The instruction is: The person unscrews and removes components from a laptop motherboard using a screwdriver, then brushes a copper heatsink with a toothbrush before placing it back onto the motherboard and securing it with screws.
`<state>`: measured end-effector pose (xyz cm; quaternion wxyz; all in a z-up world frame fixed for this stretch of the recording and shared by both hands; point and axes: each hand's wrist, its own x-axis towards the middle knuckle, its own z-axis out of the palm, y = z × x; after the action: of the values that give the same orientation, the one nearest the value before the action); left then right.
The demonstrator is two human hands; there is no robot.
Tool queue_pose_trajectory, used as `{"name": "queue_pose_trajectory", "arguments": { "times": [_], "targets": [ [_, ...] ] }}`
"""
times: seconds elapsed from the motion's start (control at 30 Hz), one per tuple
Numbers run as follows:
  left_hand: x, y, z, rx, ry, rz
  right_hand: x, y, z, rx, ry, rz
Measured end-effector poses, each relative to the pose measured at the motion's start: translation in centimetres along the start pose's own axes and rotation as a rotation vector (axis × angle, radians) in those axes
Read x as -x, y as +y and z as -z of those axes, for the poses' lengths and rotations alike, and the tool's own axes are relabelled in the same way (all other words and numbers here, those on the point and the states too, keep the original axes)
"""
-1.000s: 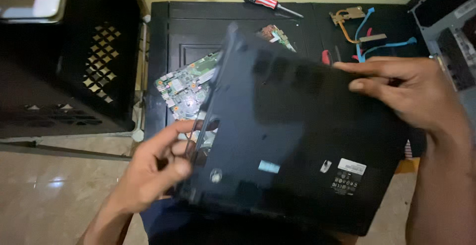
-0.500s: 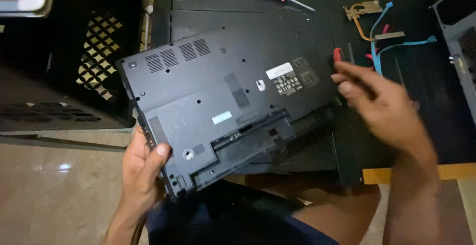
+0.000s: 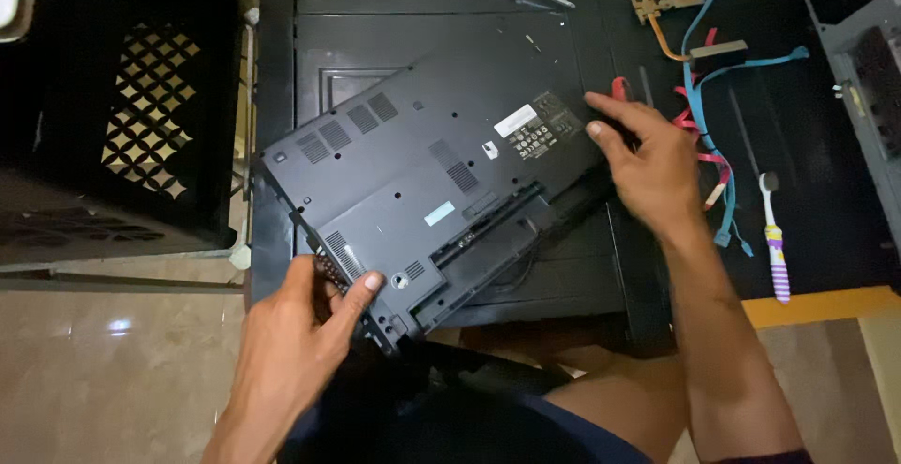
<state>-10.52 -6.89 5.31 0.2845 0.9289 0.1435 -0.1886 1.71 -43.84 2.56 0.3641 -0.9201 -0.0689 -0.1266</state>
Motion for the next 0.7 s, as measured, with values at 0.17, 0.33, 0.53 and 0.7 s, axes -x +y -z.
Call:
{"name": "queue_pose_trajectory", "arguments": {
  "times": [0.17,0.33,0.53,0.7],
  "targets": [
    [-0.4,0.4,-0.3,-0.065,0.022,0.009,0.1,-0.1,-0.3,0.059,0.013,0.062],
    [-0.5,0.9,-0.3,-0.091,0.037,0.02,0.3,-0.5,-0.4,0.03,0.043,0.118],
    [-0.6,0.7,-0.4,-0.11,0.05,0.011,0.5,0.1,-0.8,0.033,0.067,0.182],
    [-0.4,1.5,0.6,-0.155,0.002,0.041,1.0,0.0,0.6,-0.017,0.013,0.071]
  ]
}}
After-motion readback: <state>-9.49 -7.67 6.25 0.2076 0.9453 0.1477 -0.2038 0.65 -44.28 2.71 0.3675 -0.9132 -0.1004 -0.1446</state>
